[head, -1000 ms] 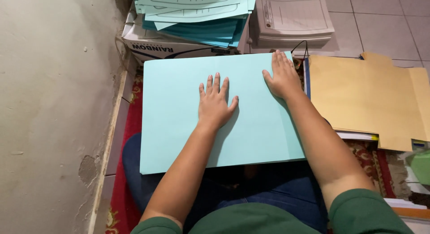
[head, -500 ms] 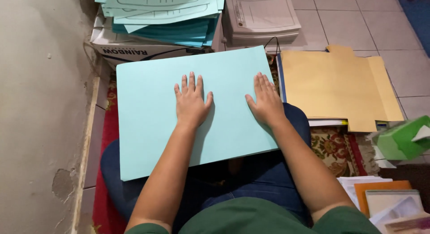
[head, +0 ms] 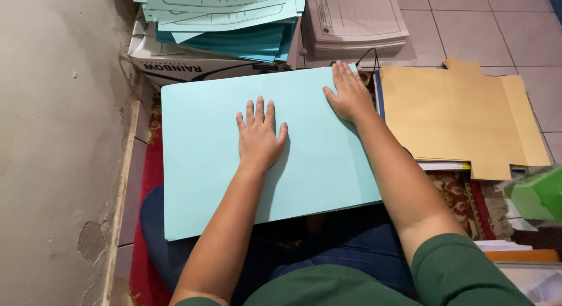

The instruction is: The person sits on the floor and repeatedly folds a light blue document cover in half. They smooth the crease with their hands, unfold the cover to reveal a printed form, and then refold it. This folding and unfolding process is repeated several times.

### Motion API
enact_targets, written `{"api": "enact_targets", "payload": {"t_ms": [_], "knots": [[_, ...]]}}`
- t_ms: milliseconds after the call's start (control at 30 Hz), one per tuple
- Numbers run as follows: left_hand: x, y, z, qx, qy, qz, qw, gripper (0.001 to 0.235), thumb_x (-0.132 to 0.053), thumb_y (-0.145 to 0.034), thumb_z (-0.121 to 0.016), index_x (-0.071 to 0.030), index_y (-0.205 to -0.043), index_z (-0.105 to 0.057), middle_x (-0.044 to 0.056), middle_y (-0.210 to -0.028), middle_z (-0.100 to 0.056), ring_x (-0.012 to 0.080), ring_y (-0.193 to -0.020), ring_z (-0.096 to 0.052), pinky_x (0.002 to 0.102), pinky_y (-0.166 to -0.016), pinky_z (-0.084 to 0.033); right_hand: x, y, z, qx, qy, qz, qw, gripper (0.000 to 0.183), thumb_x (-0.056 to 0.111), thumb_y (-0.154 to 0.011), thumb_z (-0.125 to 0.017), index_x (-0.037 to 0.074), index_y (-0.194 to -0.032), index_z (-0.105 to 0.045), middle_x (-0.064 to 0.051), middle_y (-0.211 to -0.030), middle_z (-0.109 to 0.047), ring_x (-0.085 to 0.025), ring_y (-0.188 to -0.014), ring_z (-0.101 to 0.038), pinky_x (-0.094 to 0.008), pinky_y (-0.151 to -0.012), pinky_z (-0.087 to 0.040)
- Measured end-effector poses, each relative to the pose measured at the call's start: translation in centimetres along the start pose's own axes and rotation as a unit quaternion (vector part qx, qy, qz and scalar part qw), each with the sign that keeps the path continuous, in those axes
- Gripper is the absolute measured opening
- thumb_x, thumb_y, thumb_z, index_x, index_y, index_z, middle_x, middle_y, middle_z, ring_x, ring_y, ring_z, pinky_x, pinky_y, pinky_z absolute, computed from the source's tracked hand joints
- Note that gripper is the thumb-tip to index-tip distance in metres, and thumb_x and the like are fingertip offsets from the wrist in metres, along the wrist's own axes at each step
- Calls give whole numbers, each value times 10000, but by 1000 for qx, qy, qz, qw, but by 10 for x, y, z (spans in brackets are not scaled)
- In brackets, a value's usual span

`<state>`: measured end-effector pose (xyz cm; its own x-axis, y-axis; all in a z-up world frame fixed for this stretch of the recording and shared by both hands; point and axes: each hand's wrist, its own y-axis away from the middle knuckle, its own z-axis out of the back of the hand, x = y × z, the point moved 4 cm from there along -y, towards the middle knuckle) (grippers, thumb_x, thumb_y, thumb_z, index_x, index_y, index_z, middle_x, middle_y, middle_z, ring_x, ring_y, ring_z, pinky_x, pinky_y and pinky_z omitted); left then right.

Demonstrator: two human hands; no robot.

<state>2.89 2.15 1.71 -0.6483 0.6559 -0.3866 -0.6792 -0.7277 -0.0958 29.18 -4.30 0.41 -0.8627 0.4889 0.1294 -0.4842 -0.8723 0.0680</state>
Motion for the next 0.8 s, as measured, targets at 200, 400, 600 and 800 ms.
{"api": "enact_targets", "payload": {"t_ms": [200,400,600,800], "knots": [[1,1,-1,-2,-3,-1,1000,672,-496,-1012,-410,-134,-1578,-406,153,-1667,-308,343,-1563,-205,582,-1241,-59,8,53,6,4,3,14,1000,767,567,-1060,-231,70,-1643,-203,-114,-1723,-156,-259,-1587,-153,-413,-1305,-83],[2,1,-4,-7,-5,-6,1000,682,-502,-1005,-413,-131,-1577,-402,154,-1666,-309,342,-1562,-210,584,-1243,-62,8,124,-2,-9,-1,30,1000,761,543,-1065,-260,52,-1642,-186,-152,-1716,-161,-299,-1579,-153,-444,-1289,-86],[2,1,-4,-10,-3,-9,1000,672,-486,-1011,-415,-117,-1572,-411,167,-1662,-315,348,-1560,-213,588,-1240,-67,4,105,0,3,-2,24,1000,816,604,-1051,-233,45,-1642,-172,-160,-1720,-133,-302,-1589,-111,-449,-1296,-51],[0,1,0,-7,-1,-6,1000,666,-475,-1011,-417,-110,-1568,-419,172,-1657,-324,356,-1557,-222,589,-1236,-79,-4,29,2,20,21,8,1000,836,633,-1044,-193,52,-1645,-152,-145,-1725,-117,-281,-1596,-100,-427,-1305,-45]]}}
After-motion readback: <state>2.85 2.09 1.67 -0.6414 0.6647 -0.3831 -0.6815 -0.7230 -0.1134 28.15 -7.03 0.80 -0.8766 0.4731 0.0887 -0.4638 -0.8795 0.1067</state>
